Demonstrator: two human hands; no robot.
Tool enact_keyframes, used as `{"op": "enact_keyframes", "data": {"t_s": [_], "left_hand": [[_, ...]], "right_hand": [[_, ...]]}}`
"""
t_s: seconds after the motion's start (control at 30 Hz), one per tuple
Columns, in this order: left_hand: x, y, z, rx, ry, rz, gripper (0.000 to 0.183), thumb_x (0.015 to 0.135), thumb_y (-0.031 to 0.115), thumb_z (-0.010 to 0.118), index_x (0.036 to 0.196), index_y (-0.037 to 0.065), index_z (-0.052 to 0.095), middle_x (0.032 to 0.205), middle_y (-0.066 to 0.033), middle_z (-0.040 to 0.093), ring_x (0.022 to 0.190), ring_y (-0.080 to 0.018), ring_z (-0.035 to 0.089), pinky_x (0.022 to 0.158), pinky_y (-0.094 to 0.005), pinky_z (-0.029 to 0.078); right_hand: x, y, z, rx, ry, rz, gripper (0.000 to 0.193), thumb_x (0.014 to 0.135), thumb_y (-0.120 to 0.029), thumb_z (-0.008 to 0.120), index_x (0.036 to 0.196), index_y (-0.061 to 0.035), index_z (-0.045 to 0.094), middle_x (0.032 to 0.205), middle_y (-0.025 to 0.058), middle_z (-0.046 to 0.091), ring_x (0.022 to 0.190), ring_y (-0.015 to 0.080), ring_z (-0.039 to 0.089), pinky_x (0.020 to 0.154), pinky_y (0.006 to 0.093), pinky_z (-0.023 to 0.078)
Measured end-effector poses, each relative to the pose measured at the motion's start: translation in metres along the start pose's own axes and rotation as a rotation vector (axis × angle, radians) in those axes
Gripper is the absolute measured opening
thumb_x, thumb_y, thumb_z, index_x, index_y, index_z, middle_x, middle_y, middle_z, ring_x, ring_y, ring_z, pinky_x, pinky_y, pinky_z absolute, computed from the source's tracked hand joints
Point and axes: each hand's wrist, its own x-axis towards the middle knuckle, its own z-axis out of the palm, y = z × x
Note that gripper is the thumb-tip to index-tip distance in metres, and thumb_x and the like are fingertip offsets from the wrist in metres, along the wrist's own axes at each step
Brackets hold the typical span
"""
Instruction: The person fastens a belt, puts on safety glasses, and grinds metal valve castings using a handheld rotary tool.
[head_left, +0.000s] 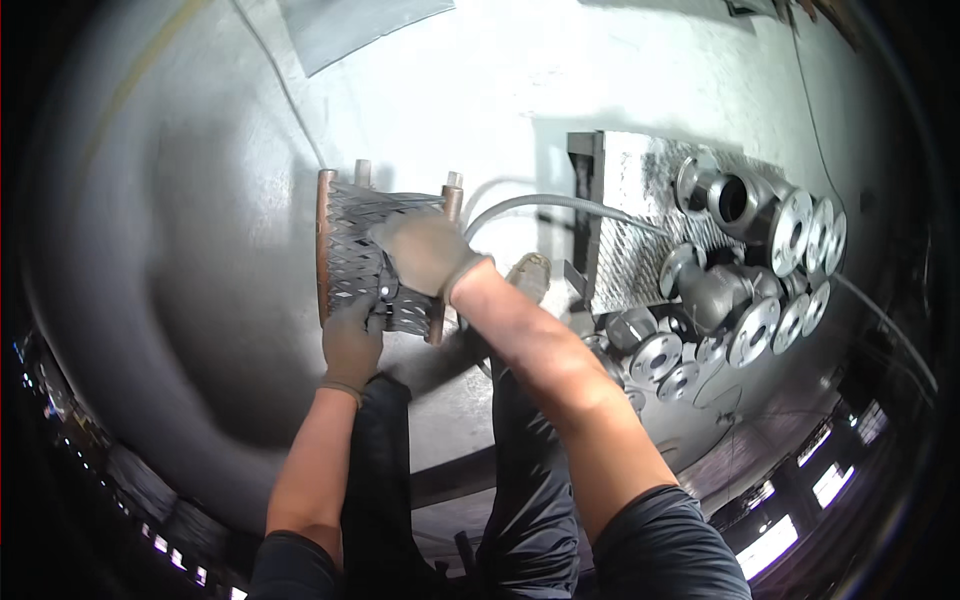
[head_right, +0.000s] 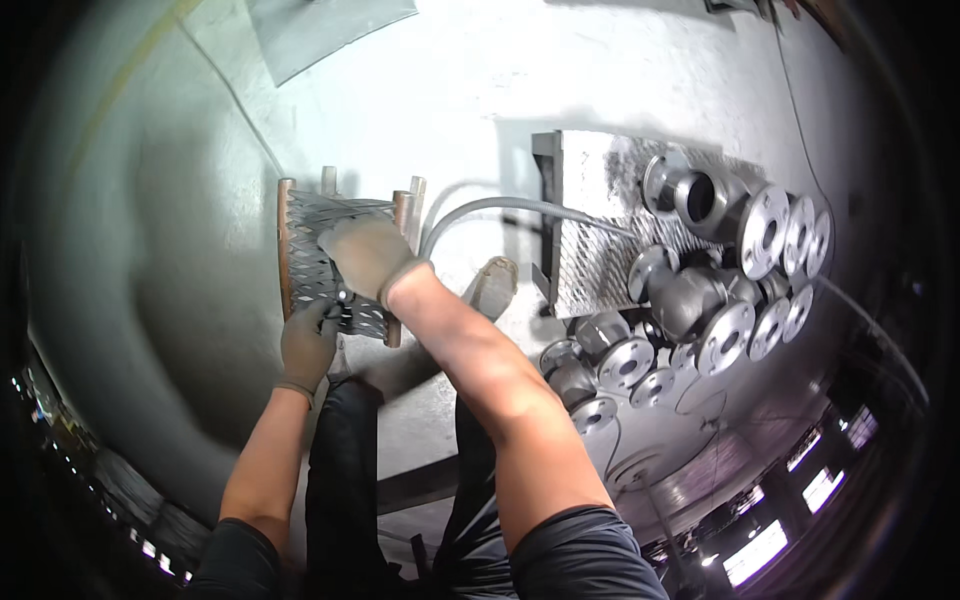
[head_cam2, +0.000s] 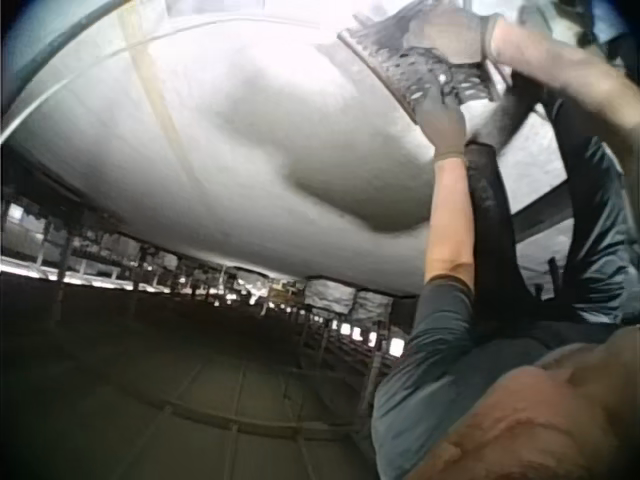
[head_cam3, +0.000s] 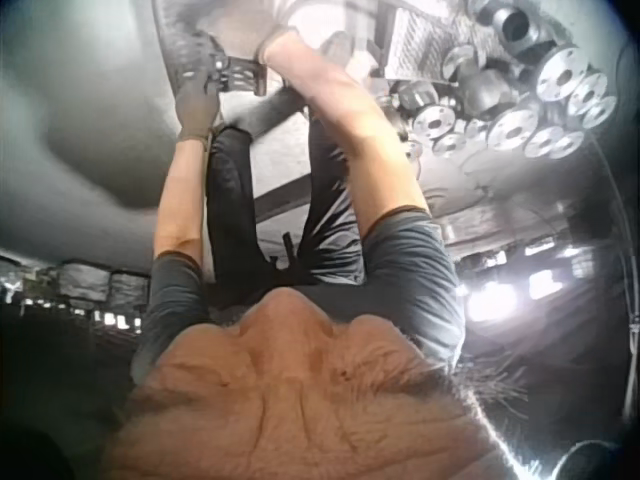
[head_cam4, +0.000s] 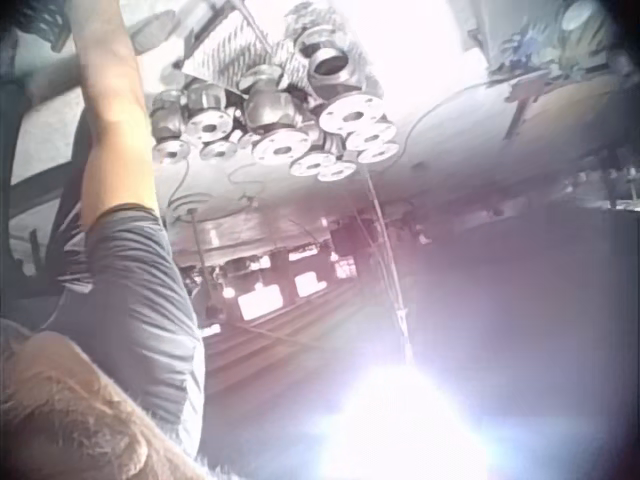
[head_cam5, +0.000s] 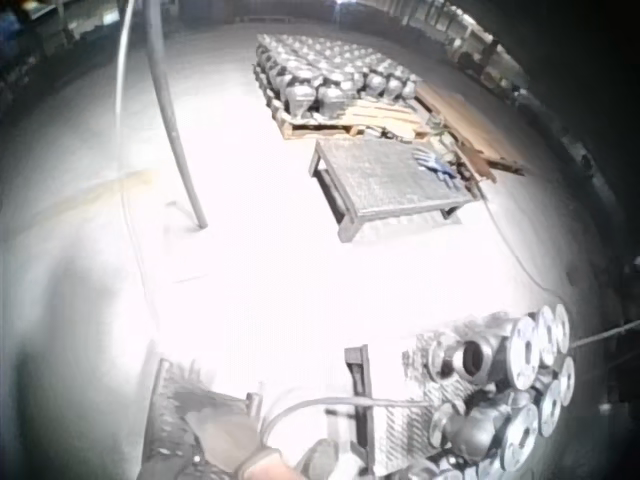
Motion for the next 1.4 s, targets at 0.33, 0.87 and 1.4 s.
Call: {"op": "enact_keyframes", "data": {"t_s": [0.33,0.87,1.4], "left_hand": [[-0.080,0.142,-0.117,0.080,-0.126,0.415,0.026,0.098,0.010,0.072,0.123,0.008,0.077,0.121,-0.0209,0.074,0.110,-0.0470,0.072,0.096,-0.0538,0.058],[-0.090,0.517,-0.094,0.055,-0.769,0.680,0.026,0.112,0.025,0.067,0.118,0.001,0.076,0.100,-0.0192,0.077,0.094,-0.0369,0.077,0.084,-0.0437,0.059],[0.133,0.500,0.044,0.471,-1.224,1.306,0.023,0.104,0.017,0.075,0.125,0.010,0.080,0.109,-0.0096,0.081,0.094,-0.0305,0.080,0.083,-0.0411,0.065]], "right_hand": [[-0.269,-0.086,-0.069,0.540,0.466,0.498,0.027,0.111,-0.027,0.065,0.126,-0.0080,0.077,0.113,0.0257,0.077,0.109,0.0478,0.072,0.096,0.0533,0.058],[-0.479,-0.161,-0.255,1.392,1.278,0.720,0.030,0.120,-0.021,0.060,0.130,0.0046,0.072,0.110,0.0096,0.079,0.083,0.0120,0.072,0.076,0.0277,0.058],[-0.329,-0.036,-0.113,1.245,1.534,1.161,0.019,0.109,-0.009,0.073,0.123,0.0013,0.079,0.105,0.0093,0.081,0.091,0.0152,0.074,0.084,0.0309,0.060]]}}
